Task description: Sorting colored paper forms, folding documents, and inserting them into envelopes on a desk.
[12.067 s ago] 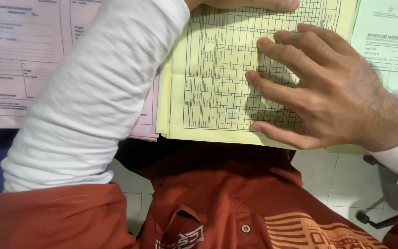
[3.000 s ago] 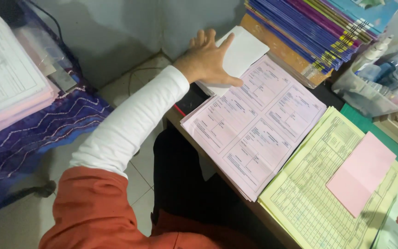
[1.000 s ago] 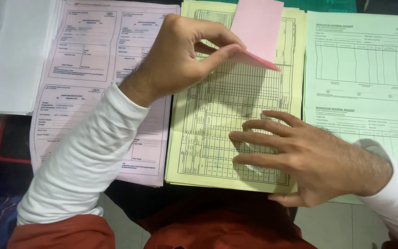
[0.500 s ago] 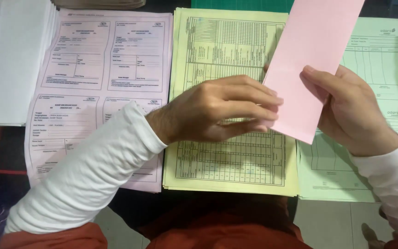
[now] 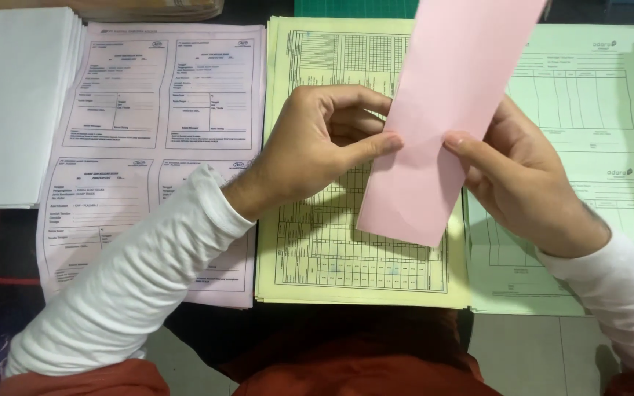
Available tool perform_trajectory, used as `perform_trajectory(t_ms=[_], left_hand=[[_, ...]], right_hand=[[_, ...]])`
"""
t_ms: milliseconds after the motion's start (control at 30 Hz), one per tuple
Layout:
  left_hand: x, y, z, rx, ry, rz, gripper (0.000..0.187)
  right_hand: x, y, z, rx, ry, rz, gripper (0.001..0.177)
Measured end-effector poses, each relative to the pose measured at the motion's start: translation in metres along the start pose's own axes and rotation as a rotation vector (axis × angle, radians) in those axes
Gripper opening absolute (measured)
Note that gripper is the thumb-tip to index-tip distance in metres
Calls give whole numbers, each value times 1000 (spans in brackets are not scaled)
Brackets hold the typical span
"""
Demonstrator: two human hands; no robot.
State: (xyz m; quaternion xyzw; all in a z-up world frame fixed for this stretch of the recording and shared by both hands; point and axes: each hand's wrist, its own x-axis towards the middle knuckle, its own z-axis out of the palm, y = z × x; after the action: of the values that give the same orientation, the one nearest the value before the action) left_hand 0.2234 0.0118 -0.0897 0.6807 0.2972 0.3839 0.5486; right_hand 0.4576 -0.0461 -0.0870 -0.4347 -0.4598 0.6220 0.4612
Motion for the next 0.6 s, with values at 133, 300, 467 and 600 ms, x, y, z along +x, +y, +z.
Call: perform_trajectory(t_ms=[133,300,467,600], left_hand=[[-1,0,0,36,33,21,35],[-4,4,4,-29,-88,158,25],[-7,3,5,-62,-242,219,20],[-7,4,6,-79,-309,262,21]], right_hand=[[-2,-3,-2,1,32,-26,59],[-4,3,0,263,-144,-21,58],[-8,2,7,2,-198,-45,73],[-13,-12,23,-233,-170,-60,99]])
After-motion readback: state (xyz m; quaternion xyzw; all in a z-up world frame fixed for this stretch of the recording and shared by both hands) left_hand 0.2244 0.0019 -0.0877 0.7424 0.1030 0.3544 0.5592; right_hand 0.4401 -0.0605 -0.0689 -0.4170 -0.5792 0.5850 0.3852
